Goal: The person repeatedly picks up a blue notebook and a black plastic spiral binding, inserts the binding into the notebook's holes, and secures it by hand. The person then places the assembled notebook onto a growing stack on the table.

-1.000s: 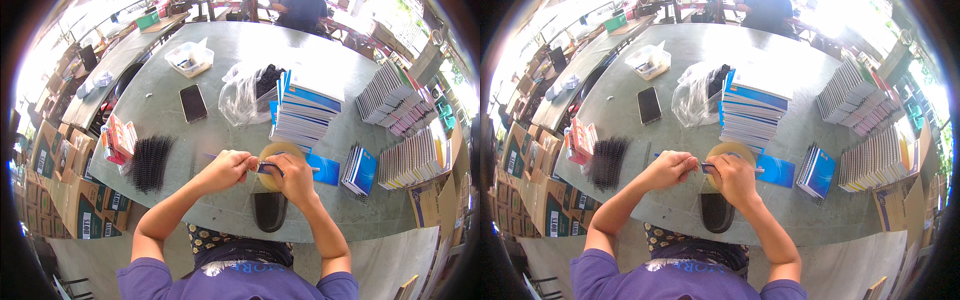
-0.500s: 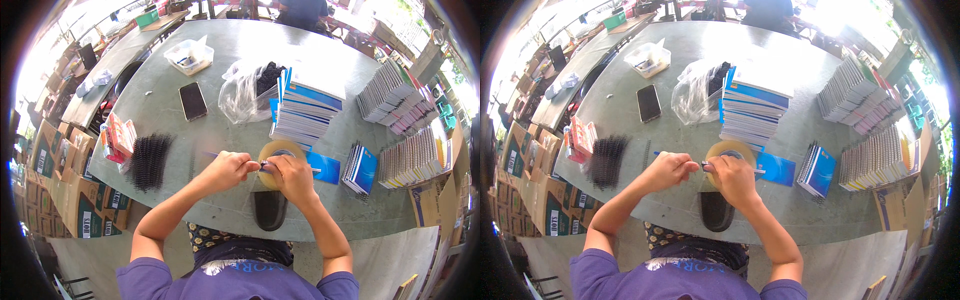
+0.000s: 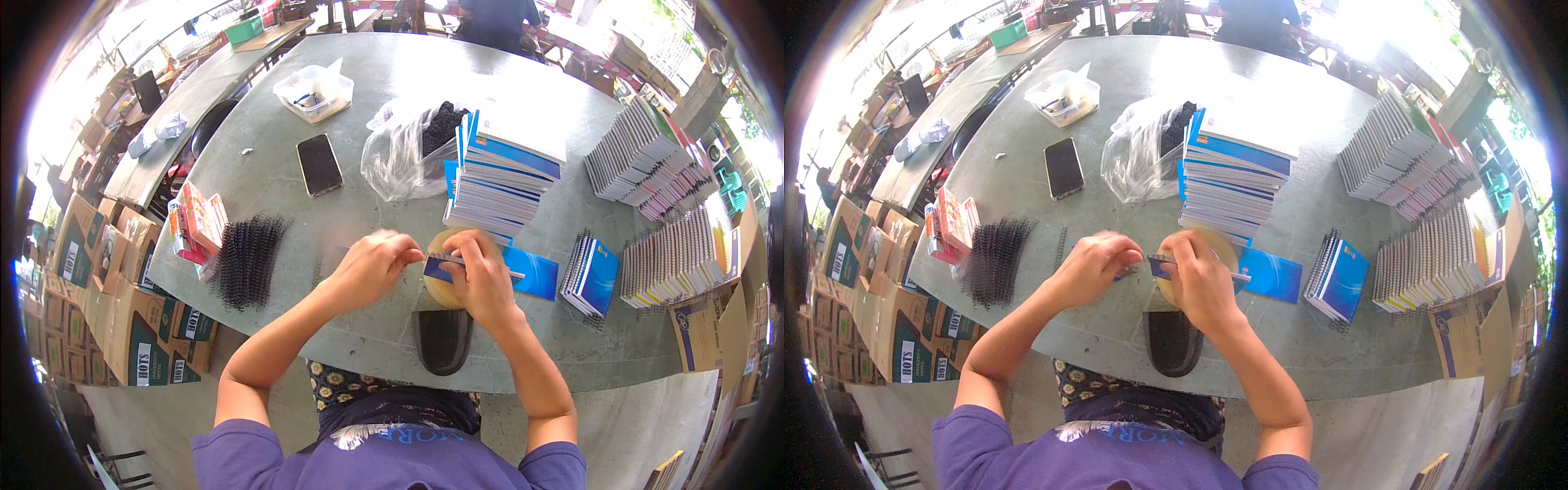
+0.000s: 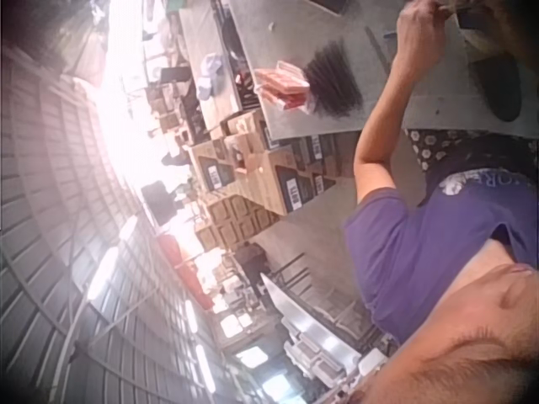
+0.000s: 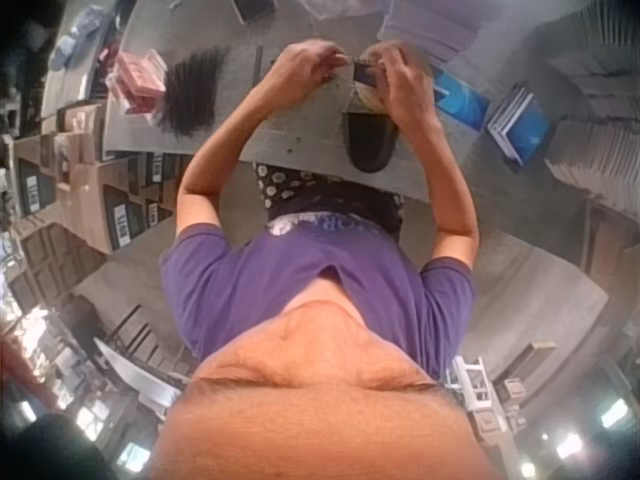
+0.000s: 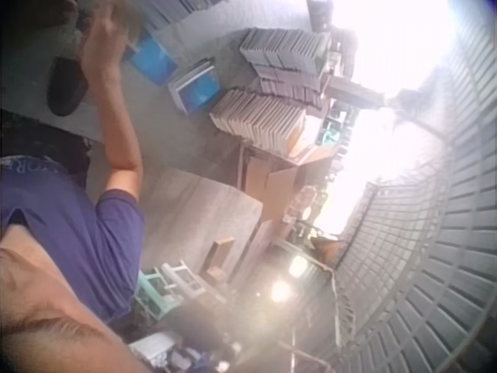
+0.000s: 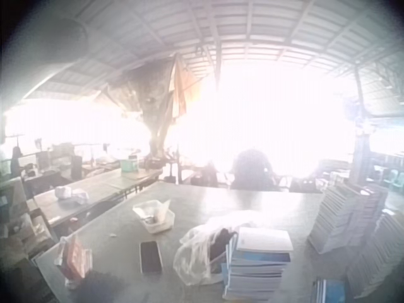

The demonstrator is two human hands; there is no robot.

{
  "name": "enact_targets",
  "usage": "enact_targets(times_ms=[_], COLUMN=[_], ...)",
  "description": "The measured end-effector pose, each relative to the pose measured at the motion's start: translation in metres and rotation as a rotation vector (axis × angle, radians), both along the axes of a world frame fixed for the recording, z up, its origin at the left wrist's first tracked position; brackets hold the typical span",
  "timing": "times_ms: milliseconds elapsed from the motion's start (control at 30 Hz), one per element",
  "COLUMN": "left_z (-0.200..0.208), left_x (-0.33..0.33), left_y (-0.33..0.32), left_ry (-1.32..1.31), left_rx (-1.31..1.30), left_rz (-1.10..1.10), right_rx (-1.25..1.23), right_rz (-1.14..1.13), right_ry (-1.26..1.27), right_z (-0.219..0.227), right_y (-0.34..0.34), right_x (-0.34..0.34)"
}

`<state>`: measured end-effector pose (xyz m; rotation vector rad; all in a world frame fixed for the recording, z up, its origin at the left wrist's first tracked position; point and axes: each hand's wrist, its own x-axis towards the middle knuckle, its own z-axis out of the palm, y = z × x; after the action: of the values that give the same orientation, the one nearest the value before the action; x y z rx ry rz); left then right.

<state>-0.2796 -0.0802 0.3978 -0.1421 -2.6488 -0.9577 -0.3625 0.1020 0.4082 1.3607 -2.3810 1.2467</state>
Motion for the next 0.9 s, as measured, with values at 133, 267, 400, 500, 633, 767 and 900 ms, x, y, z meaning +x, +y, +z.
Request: enact_targets(times_ms=[133, 267, 400, 500, 633, 767, 900], left_z=[-0.008, -0.066, -0.034, 0.023, 0.008, 0.052, -0.003], left_x=[0.019, 0.040, 0.051, 0.031, 0.029, 0.022, 0.031], left_y=[0.055, 0.089, 0.068, 0.039, 0.030, 0.030, 0.044], left_ry=[0.168, -0.116, -0.273, 0.223, -0.093, 0.473, -0.046], left_rx=[-0.388, -0.129, 0.354, 0.104, -0.250, -0.004, -0.181], left_rz=[0.041, 0.060, -0.034, 0.161, -0.127, 0.236, -0.108], right_rx=[-0.011, 0.040, -0.063, -0.370, -0.492, -0.493, -0.476], right_rz=[0.059, -0.015, 0.024, 0.040, 0.049, 0.047, 0.069], right_ry=[-0.038, -0.068, -0.557, -0.839, -0.844, -0.786, -0.738], right_z=[-0.004, 0.005, -0.015, -0.056, -0.062, -0.071, -0.070], right_y=[-0.001, 0.002, 0.058, 0.067, 0.048, 0.054, 0.050], right_x=[-0.008, -0.009, -0.043, -0.039, -0.025, -0.022, -0.016])
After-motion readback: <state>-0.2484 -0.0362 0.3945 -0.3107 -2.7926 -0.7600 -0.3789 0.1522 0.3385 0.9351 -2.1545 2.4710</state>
